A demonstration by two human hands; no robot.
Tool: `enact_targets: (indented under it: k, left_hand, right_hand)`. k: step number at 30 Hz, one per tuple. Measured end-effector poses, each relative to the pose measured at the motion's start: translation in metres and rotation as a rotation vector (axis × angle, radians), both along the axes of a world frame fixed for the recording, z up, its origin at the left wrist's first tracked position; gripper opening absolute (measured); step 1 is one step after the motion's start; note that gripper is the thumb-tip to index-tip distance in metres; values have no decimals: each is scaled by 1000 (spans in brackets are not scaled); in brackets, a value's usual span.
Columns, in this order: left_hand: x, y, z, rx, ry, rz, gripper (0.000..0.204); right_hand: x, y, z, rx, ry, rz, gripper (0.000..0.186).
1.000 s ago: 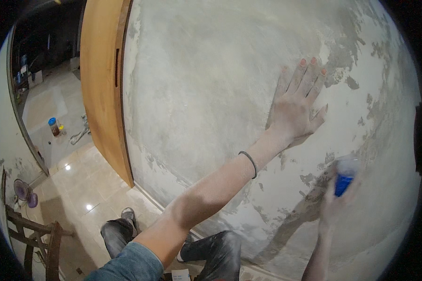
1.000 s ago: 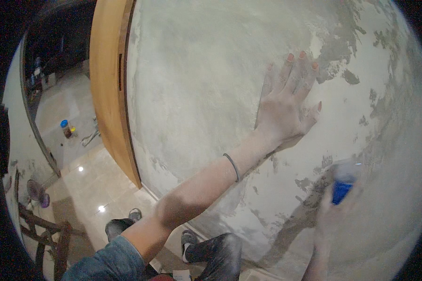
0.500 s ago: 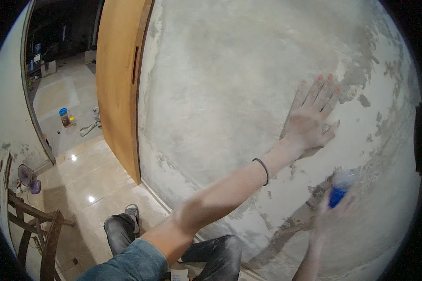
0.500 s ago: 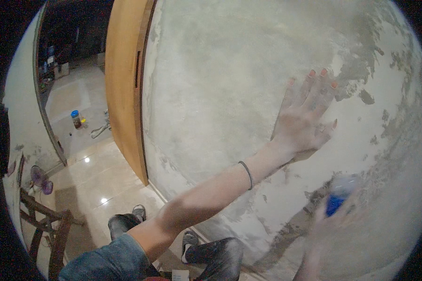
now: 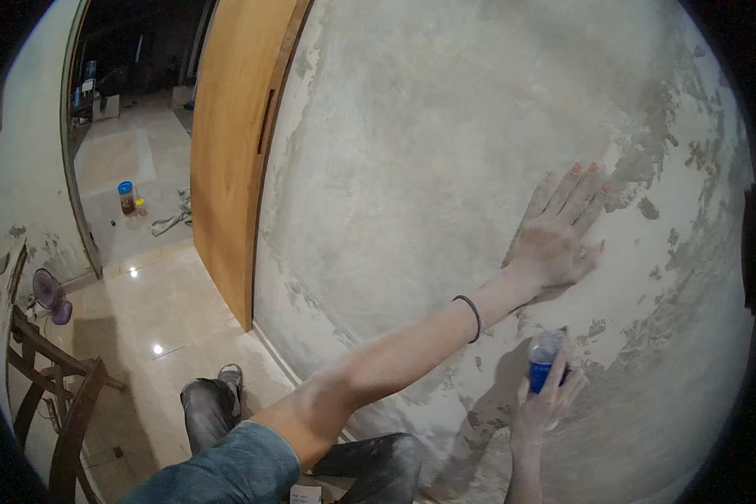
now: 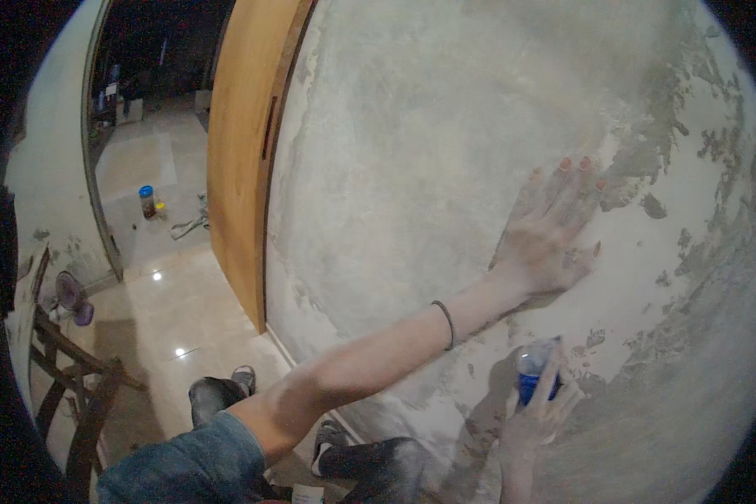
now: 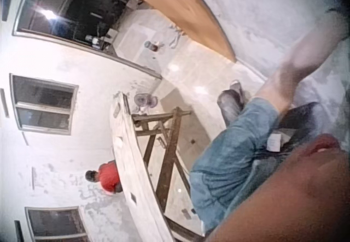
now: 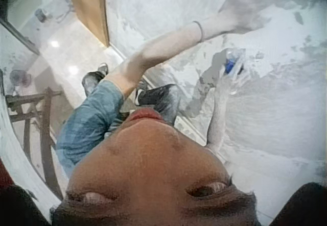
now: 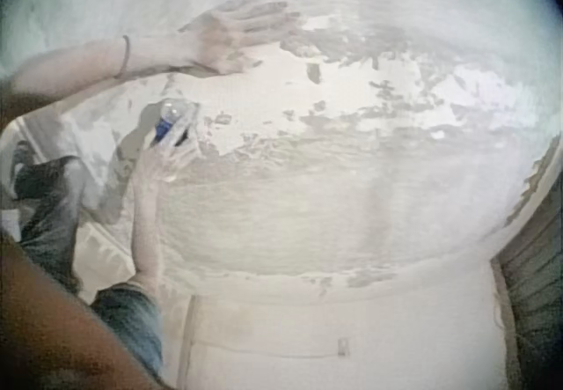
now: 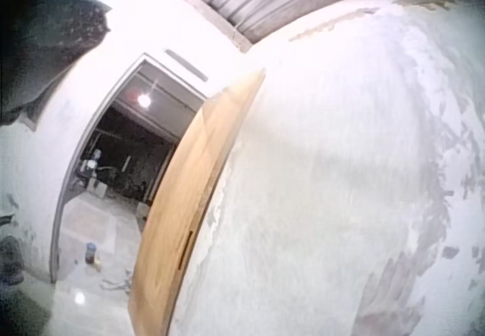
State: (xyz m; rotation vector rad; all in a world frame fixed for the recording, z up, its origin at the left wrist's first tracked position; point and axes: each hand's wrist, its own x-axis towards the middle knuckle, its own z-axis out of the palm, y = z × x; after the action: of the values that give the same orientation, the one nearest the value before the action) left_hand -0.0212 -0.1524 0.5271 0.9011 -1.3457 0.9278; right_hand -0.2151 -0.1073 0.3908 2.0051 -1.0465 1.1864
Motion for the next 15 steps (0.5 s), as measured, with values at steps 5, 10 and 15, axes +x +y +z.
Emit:
enact_targets:
  k: [5,10,15]
  left_hand:
    - [4,1,-2,34,-2,57,80]
    - [3,1,-4,31,-12,19,80]
    - [2,4,-3,16,-14,20,78]
  right_hand:
    - [-6,3,29,69,-113,240,85]
    - [-8,1,77,-116,-383,325,76]
    - [-15,-10,73,-179,-208,45,79]
